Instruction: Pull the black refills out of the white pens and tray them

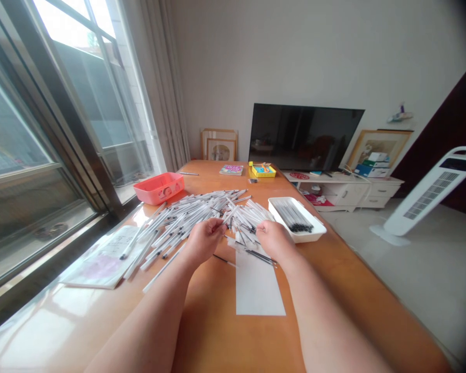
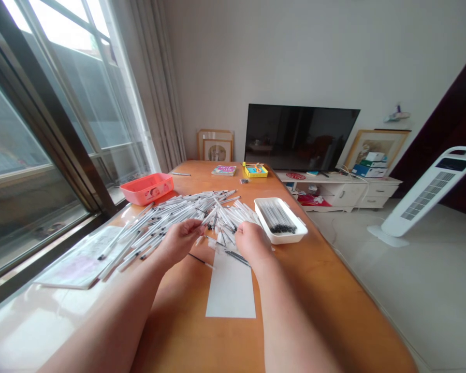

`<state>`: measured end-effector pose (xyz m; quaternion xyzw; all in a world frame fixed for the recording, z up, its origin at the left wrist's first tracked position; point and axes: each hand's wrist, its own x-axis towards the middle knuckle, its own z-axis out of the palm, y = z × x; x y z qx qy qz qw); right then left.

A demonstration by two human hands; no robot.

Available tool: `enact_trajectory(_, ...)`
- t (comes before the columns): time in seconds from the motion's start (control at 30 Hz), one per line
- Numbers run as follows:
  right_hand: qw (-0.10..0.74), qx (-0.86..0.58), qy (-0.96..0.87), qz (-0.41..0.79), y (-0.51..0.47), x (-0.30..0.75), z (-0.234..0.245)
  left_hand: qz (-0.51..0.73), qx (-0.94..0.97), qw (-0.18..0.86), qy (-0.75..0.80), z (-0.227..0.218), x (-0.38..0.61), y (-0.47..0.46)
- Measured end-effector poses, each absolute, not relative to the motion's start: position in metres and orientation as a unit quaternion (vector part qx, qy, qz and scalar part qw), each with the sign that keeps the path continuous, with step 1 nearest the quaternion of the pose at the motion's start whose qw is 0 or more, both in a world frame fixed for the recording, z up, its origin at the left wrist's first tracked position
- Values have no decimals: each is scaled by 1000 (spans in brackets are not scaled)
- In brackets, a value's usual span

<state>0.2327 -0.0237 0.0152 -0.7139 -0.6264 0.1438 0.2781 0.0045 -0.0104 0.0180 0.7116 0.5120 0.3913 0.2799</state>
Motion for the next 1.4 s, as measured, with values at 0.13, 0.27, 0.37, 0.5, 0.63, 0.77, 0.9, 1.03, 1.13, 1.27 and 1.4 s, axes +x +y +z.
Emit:
enact_trajectory(0.13, 184, -739, -640, 105, -22, 228, 12, 378, 735, 246, 507, 17, 1, -8)
enact_trajectory(0.27, 180, -731, -649, 110, -21, 220, 12, 374, 731, 240, 518, 20, 0, -8)
enact_trajectory(0.37, 197, -711, -662, 133, -23, 215, 10, 368, 736, 231, 519, 23, 0, -9)
enact_trajectory(0.5, 247, -683, -666, 170, -22, 218, 7, 361, 741, 217, 522, 23, -1, -9)
enact_trajectory(0.63, 257, -721, -627, 144, -14, 229, 5, 361, 734, 216, 533, 21, -1, -7)
enact_trajectory(0.77, 229, -745, -613, 127, -9, 234, 3, 361, 734, 219, 532, 20, 0, -7)
enact_trajectory(0.9, 222, -730, -636, 116, -9, 230, 1, 362, 739, 214, 526, 21, 0, -8)
enact_trajectory(1.03, 202, -734, -640, 106, -9, 228, 2, 359, 742, 214, 524, 22, -1, -9)
enact_trajectory(1.13, 194, -737, -639, 104, -8, 229, 2, 361, 741, 213, 525, 23, -1, -10)
enact_trajectory(1.27, 197, -727, -651, 100, -7, 230, -2, 364, 742, 206, 524, 23, -1, -10)
enact_trajectory(1.4, 197, -730, -648, 93, -5, 229, -6, 366, 741, 204, 525, 23, 0, -11)
